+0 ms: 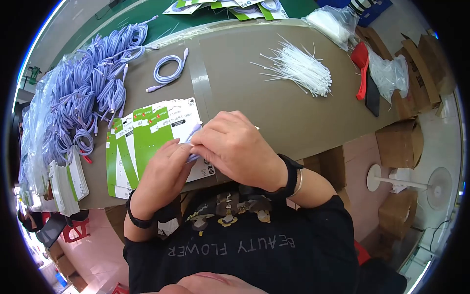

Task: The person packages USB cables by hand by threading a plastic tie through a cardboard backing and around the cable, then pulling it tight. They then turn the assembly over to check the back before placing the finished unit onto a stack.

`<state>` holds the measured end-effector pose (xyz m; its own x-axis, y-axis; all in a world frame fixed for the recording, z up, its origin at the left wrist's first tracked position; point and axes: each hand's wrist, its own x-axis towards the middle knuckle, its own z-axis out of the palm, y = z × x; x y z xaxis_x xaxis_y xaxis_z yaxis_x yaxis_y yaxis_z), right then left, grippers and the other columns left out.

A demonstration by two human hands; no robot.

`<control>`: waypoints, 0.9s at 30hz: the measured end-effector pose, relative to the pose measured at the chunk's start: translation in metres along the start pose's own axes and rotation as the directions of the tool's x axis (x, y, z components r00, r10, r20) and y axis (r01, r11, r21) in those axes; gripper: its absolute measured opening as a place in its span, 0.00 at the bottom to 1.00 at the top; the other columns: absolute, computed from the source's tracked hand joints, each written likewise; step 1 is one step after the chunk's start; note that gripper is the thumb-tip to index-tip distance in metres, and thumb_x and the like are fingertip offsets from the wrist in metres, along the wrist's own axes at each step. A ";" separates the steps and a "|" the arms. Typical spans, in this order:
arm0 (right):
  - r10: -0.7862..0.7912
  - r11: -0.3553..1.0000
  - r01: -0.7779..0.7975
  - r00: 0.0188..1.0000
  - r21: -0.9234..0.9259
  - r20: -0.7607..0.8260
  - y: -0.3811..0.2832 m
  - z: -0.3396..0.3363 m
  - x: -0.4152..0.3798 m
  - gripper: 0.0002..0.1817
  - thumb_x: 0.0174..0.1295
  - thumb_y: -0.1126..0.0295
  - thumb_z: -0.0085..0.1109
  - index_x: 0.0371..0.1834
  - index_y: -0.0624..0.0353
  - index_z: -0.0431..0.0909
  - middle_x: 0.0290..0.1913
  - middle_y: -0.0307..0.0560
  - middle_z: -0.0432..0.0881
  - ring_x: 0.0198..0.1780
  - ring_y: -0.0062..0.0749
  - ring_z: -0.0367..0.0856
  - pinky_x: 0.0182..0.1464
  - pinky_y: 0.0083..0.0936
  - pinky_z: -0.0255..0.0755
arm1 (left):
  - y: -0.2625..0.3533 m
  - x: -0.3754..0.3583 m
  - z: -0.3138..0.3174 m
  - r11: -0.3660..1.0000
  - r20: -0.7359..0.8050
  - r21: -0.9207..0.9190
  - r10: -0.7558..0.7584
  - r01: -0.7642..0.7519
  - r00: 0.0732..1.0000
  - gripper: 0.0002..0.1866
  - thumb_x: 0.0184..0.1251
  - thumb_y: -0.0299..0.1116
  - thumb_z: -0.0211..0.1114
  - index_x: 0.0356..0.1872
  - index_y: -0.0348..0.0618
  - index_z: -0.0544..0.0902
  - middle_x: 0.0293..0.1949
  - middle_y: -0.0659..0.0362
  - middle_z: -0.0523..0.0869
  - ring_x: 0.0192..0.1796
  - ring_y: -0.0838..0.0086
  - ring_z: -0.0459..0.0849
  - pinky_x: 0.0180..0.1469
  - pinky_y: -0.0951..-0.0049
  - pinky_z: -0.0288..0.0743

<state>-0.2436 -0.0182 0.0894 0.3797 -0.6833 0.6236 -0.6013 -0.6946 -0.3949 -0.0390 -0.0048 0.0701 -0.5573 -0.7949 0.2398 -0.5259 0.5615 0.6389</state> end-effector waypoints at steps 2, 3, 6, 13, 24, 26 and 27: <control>0.035 0.984 -0.067 0.981 0.164 0.191 0.009 0.008 -0.006 0.07 0.56 0.74 0.67 0.36 0.61 0.81 0.36 0.48 0.82 0.38 0.38 0.79 0.42 0.31 0.73 | 0.000 -0.003 0.006 0.985 -0.073 -0.131 -0.124 0.114 0.990 0.19 0.52 0.15 0.65 0.48 0.38 0.79 0.44 0.51 0.85 0.44 0.53 0.84 0.47 0.62 0.77; 0.041 0.983 -0.075 0.980 0.169 0.194 0.010 0.009 -0.007 0.07 0.56 0.74 0.67 0.36 0.61 0.81 0.36 0.48 0.82 0.38 0.38 0.79 0.42 0.31 0.73 | -0.003 -0.006 0.010 0.984 -0.066 -0.132 -0.129 0.120 0.989 0.19 0.52 0.15 0.65 0.48 0.38 0.79 0.44 0.51 0.85 0.44 0.53 0.84 0.47 0.62 0.77; 0.076 0.948 -0.120 0.984 0.294 0.158 0.010 0.005 -0.006 0.05 0.58 0.75 0.65 0.36 0.62 0.80 0.38 0.49 0.83 0.40 0.38 0.81 0.44 0.29 0.74 | -0.015 -0.014 0.017 0.986 -0.138 -0.073 0.138 -0.149 0.981 0.17 0.53 0.18 0.64 0.45 0.43 0.80 0.45 0.53 0.84 0.46 0.58 0.84 0.53 0.57 0.77; 0.219 0.457 -0.522 0.851 0.720 0.478 0.021 -0.002 -0.004 0.05 0.57 0.78 0.65 0.36 0.61 0.82 0.40 0.46 0.85 0.44 0.37 0.84 0.47 0.25 0.77 | -0.019 -0.019 0.022 0.981 -0.069 -0.070 0.176 -0.181 0.982 0.15 0.52 0.20 0.66 0.42 0.46 0.82 0.45 0.55 0.84 0.46 0.60 0.84 0.57 0.56 0.76; 0.152 0.843 -0.280 0.943 0.460 0.297 0.018 0.009 -0.014 0.09 0.52 0.79 0.68 0.37 0.60 0.82 0.42 0.47 0.85 0.43 0.36 0.84 0.44 0.25 0.78 | -0.018 -0.019 0.022 0.991 -0.037 -0.037 0.129 -0.131 0.991 0.15 0.52 0.21 0.67 0.43 0.45 0.82 0.46 0.55 0.84 0.47 0.58 0.84 0.58 0.55 0.76; 0.145 0.849 -0.277 0.941 0.450 0.306 0.017 0.010 -0.015 0.09 0.52 0.79 0.68 0.37 0.60 0.81 0.42 0.47 0.84 0.42 0.37 0.84 0.43 0.26 0.78 | -0.017 -0.019 0.022 0.991 -0.040 -0.047 0.126 -0.128 0.991 0.15 0.53 0.20 0.67 0.43 0.45 0.82 0.46 0.55 0.84 0.47 0.59 0.84 0.58 0.55 0.76; 0.144 0.848 -0.277 0.941 0.451 0.306 0.016 0.010 -0.016 0.09 0.52 0.79 0.68 0.37 0.60 0.81 0.42 0.47 0.84 0.42 0.37 0.84 0.43 0.26 0.78 | -0.017 -0.018 0.022 0.991 -0.039 -0.046 0.125 -0.127 0.991 0.15 0.53 0.20 0.67 0.43 0.45 0.82 0.46 0.55 0.84 0.47 0.59 0.84 0.58 0.55 0.76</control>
<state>-0.2527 -0.0207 0.0662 0.4860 -0.8119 0.3234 -0.2978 -0.5018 -0.8121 -0.0338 0.0052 0.0389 -0.5929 -0.7270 0.3464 -0.4212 0.6465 0.6361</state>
